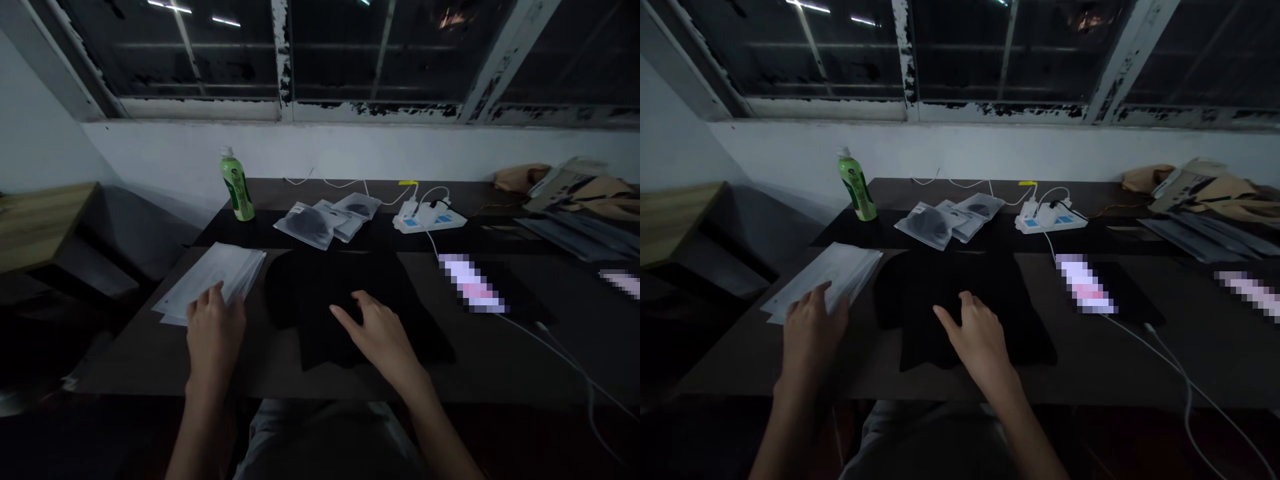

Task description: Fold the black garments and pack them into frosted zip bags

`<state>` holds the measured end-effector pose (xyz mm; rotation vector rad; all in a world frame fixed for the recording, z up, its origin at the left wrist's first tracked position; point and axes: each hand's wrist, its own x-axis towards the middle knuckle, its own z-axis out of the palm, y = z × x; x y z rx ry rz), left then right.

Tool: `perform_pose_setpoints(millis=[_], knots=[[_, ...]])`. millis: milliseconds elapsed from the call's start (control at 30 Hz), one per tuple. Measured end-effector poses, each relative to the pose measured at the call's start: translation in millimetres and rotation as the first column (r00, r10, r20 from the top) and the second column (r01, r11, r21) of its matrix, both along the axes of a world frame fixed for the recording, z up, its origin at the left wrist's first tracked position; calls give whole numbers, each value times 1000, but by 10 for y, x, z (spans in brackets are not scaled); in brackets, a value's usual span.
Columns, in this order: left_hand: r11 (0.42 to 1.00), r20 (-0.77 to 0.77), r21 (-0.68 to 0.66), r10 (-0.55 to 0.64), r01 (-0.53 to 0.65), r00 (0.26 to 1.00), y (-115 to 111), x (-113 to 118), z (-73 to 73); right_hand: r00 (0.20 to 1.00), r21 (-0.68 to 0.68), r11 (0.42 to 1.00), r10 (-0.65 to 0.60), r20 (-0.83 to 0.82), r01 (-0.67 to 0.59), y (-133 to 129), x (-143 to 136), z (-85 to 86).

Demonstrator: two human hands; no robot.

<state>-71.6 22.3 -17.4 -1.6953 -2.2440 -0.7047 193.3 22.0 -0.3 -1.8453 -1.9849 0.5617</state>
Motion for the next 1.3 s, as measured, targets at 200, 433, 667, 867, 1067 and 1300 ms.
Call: perform_pose_setpoints(millis=[200, 433, 667, 867, 1067, 1300], knots=[[953, 52, -283, 131, -111, 990, 55, -210, -26, 999, -116, 992, -45, 1, 45, 69, -46, -36], [983, 188, -130, 153, -130, 970, -43, -158, 254, 984, -120, 986, 93, -154, -112, 175, 132, 112], [905, 82, 414, -142, 95, 986, -48, 290, 618, 950, -239, 940, 180, -256, -243, 304, 579, 319], [766, -70, 185, -615, 616, 785, 293, 595, 559, 953, -253, 921, 303, -4, -294, 267, 480, 220], [625, 5, -8, -780, 780, 625, 369, 745, 273, 815, -120, 807, 577, -49, -578, 115, 588, 549], [472, 166, 67, -874, 879, 457, 195, 855, 146, 820, -94, 815, 571, -34, -571, 70, 541, 663]])
